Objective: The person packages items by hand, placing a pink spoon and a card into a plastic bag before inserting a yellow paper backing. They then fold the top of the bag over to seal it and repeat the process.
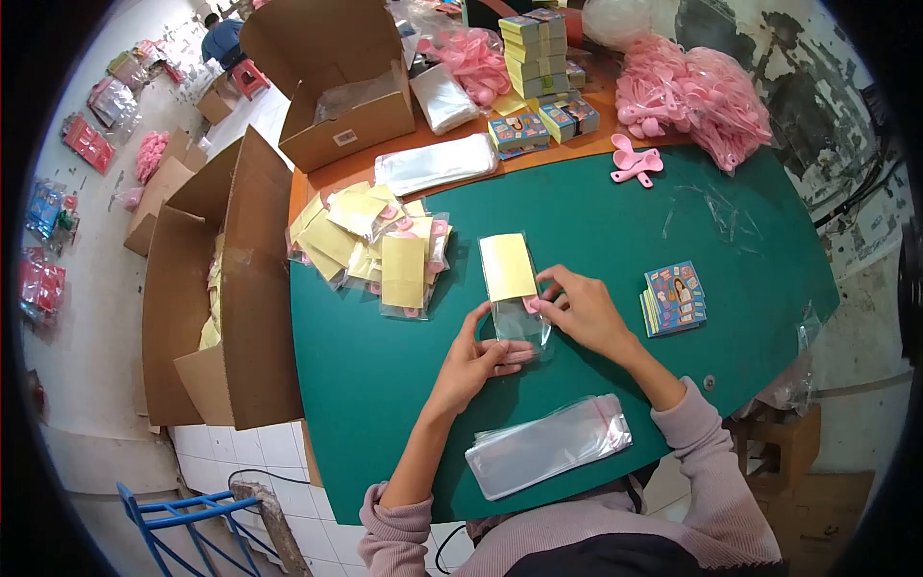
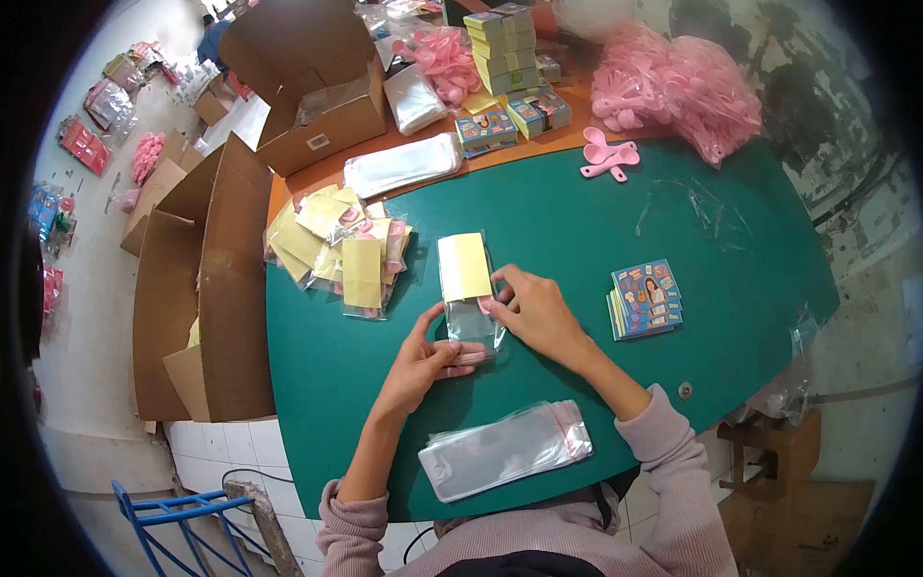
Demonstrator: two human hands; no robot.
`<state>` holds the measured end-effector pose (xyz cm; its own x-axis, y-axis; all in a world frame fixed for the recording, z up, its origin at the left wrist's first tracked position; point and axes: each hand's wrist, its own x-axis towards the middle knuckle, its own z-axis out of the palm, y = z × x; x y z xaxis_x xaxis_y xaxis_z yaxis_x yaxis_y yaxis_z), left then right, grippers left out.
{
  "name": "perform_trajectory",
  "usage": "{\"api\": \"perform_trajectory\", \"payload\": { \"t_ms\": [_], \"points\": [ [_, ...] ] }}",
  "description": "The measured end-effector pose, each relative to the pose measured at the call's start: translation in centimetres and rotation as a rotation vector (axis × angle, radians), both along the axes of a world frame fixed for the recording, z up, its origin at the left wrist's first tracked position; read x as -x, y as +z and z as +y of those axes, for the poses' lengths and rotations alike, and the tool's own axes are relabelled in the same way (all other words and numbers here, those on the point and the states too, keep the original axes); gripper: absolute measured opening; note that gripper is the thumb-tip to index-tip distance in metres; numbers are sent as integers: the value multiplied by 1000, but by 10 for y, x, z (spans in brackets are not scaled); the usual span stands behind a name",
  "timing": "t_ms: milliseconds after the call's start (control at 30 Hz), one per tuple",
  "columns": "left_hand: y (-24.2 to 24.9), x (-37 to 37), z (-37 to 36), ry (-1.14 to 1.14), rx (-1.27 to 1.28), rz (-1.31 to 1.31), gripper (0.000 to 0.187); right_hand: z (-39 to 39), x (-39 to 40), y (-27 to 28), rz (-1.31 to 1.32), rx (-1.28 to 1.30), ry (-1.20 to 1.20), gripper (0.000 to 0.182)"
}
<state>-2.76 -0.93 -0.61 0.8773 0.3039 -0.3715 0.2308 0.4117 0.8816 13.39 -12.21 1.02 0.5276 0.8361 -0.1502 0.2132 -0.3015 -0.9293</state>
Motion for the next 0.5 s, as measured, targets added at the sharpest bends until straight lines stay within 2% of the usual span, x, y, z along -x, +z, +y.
{"api": "perform_trajectory", "payload": {
  "t_ms": [67, 100, 200, 300, 500],
  "points": [
    [1, -1, 0, 4, 12, 18, 55, -9, 8, 4, -871, -13, -34, 31],
    [2, -2, 0, 14, 20, 34, 55, -12, 12, 6, -870, -9, -34, 31],
    [5, -2, 1, -11, -7, 89, 59, -11, 27, 4, -688, -136, 254, 29],
    [7, 0, -2, 59, -10, 80, 61, -6, 37, -4, -726, -137, 342, 25],
    [5, 0, 1, 37, 25, 72, 60, 1, 38, 0, -700, -182, 379, 20]
  ]
}}
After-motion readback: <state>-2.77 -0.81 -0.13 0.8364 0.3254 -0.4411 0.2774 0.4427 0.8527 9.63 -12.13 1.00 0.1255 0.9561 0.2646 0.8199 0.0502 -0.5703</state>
